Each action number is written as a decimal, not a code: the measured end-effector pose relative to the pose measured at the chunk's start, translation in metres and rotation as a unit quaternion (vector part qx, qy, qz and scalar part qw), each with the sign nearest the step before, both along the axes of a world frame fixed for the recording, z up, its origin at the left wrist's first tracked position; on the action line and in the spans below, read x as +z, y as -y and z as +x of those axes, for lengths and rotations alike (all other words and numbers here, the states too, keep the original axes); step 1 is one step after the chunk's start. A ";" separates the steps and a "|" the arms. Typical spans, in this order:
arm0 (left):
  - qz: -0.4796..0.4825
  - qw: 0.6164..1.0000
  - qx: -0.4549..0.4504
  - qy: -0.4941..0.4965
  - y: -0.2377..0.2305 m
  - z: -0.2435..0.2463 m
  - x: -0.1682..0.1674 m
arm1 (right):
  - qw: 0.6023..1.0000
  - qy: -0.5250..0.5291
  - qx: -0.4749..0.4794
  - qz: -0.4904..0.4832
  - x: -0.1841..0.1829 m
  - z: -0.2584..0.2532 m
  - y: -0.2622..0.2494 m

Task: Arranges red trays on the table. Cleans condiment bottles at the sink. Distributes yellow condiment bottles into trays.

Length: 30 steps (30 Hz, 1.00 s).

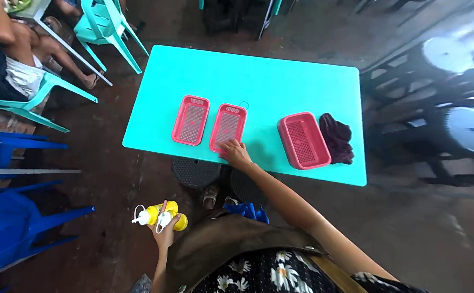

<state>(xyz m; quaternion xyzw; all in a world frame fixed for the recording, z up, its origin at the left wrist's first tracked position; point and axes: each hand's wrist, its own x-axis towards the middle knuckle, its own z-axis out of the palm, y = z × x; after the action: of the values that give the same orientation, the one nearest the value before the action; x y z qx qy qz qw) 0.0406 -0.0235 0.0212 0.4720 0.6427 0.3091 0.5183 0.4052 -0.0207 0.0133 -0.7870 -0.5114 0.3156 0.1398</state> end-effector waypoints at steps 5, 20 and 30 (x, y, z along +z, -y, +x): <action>0.004 1.000 -0.009 0.013 0.001 0.015 0.006 | 0.938 0.102 -0.328 -0.037 0.029 0.072 0.072; -0.029 0.998 -0.063 -0.006 0.004 0.017 0.015 | 0.889 0.103 -0.440 -0.076 0.088 0.105 0.117; 0.006 0.999 0.023 0.045 0.002 -0.001 0.003 | 0.931 0.004 -0.328 -0.157 0.079 0.049 0.021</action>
<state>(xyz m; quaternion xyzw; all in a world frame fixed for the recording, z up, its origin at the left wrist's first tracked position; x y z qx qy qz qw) 0.0394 -0.0257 0.0240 0.4462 0.6276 0.3455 0.5363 0.4541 -0.0415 0.0927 -0.9242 -0.1688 0.3251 0.1077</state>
